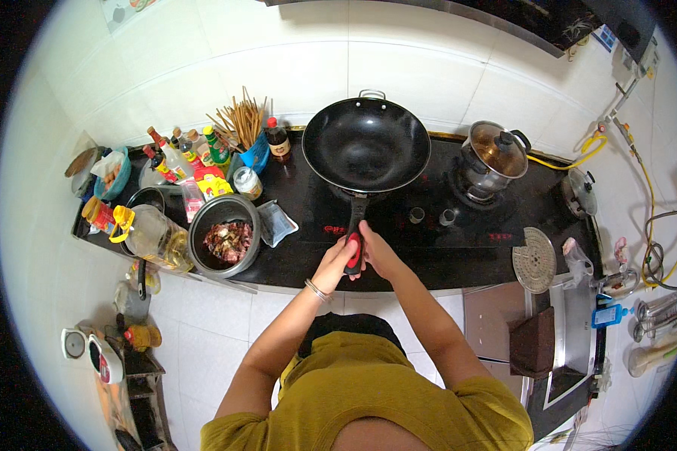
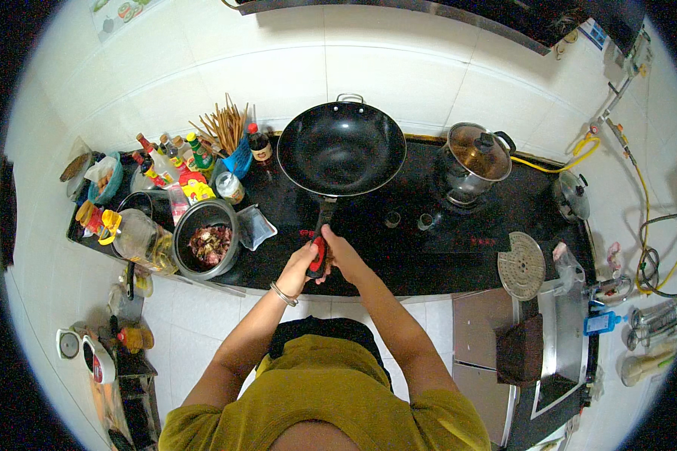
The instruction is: The person prepares a wok on a gas stove by moving it into position and igniting the burner. They pour cooking oil from a large plastic container into the wok and add a white powder seasoning from a packet. The person then uses a metal spatula to stir the contents of the wok while it heats up.
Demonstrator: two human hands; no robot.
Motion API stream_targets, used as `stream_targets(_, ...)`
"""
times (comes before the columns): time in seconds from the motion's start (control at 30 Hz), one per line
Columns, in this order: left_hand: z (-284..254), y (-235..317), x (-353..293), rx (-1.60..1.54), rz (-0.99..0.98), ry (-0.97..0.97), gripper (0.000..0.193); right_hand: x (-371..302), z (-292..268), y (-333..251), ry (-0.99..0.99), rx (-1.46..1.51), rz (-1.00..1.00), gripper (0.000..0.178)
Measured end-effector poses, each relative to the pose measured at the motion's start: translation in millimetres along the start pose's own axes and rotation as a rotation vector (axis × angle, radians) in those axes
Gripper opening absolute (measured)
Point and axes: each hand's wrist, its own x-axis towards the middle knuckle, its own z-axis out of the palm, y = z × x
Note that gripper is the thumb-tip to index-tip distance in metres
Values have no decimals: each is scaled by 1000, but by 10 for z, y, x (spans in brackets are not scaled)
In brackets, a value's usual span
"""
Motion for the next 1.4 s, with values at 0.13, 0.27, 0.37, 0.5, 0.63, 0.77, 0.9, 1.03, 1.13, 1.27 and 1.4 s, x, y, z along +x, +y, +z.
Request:
stream_targets(0.13,-171,-174,-50,-115,-109,56,64,-184,26,72,148,135,33,66)
stream_targets(0.27,-269,-381,-127,-188,-185,99,54,-263,-143,328,258,43,105,71)
stream_targets(0.37,-349,-557,-189,-172,-278,129,49,-352,-200,472,280,51,106,62)
stream_targets(0.5,-308,-640,-271,-89,-289,170,40,-392,-408,701,436,-189,-84,32)
stream_targets(0.63,-312,-764,-336,-24,-296,181,36,-427,-815,534,838,-893,-453,24)
stream_targets(0.77,-288,-859,-337,94,-338,174,39,-357,-1175,264,1032,-1409,-539,28)
stream_targets(0.9,-325,-982,-297,164,-352,154,34,-152,-1431,288,1077,-1588,-604,31)
stream_targets(1.03,-308,-960,-339,245,-315,161,34,-65,-1578,329,929,-1472,-468,26)
stream_targets(1.13,-328,-934,-374,290,-309,160,35,-87,-1533,295,941,-1508,-487,22)
stream_targets(1.27,-312,-917,-357,355,-321,153,34,-55,-1521,279,952,-1496,-419,18)
stream_targets(1.4,-391,-962,-319,379,-301,151,33,-26,-1516,288,974,-1440,-486,19)
